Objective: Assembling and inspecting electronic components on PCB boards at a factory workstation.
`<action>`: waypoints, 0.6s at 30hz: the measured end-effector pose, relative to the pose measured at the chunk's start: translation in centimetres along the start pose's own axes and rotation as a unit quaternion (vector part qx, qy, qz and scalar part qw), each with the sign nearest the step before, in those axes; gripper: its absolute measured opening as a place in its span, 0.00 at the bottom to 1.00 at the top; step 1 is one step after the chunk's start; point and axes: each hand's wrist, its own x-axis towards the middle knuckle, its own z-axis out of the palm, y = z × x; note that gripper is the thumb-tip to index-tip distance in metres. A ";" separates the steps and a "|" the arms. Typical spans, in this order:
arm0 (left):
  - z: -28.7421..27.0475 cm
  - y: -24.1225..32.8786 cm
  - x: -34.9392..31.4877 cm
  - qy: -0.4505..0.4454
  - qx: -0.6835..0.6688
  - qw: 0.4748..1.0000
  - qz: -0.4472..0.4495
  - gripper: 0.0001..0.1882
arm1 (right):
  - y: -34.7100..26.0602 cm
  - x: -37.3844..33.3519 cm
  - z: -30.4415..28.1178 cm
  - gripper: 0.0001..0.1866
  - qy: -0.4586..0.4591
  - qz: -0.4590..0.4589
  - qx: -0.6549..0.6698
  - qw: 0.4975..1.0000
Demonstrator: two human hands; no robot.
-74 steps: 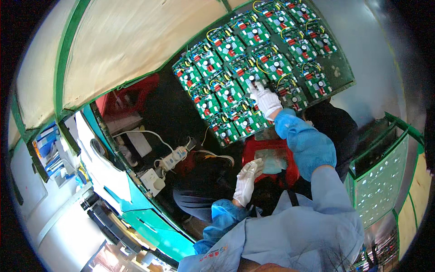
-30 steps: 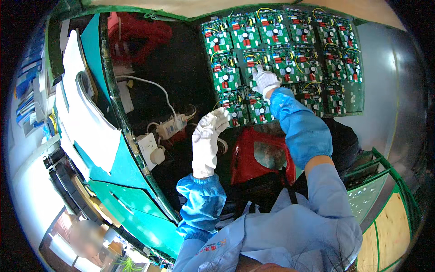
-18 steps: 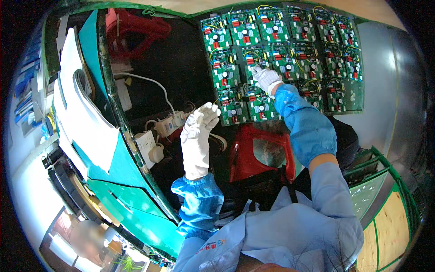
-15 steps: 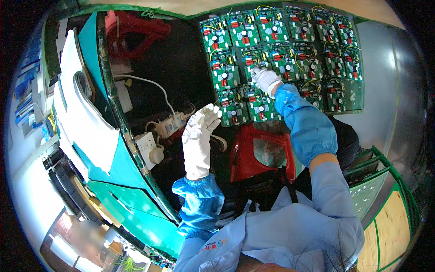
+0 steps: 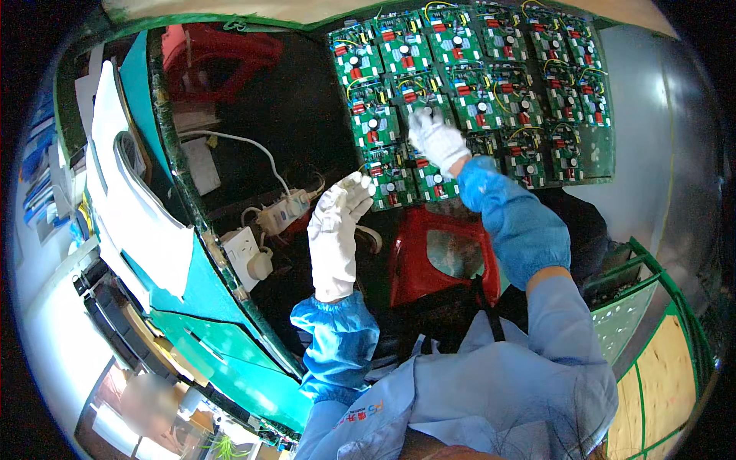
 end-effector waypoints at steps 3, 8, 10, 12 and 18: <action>-0.2 -0.4 0.0 -0.016 -0.021 1.000 -0.002 0.23 | -3.2 -4.2 -2.1 0.31 -0.166 -0.055 0.071 0.982; 0.7 -0.4 -0.2 -0.011 -0.002 1.000 -0.023 0.23 | -2.9 -7.0 -1.4 0.41 -0.228 0.004 0.039 0.973; 1.2 -0.4 -0.2 -0.010 0.014 0.999 -0.039 0.23 | -2.9 -7.1 -0.3 0.34 -0.222 0.004 0.023 0.975; 1.0 -0.7 -0.2 -0.019 0.016 0.999 -0.028 0.22 | -2.9 -7.0 0.5 0.28 -0.226 0.007 -0.022 0.974; -1.8 -0.7 -1.3 0.004 -0.019 1.000 -0.024 0.22 | -5.2 -6.7 0.2 0.26 -0.211 -0.026 -0.037 0.976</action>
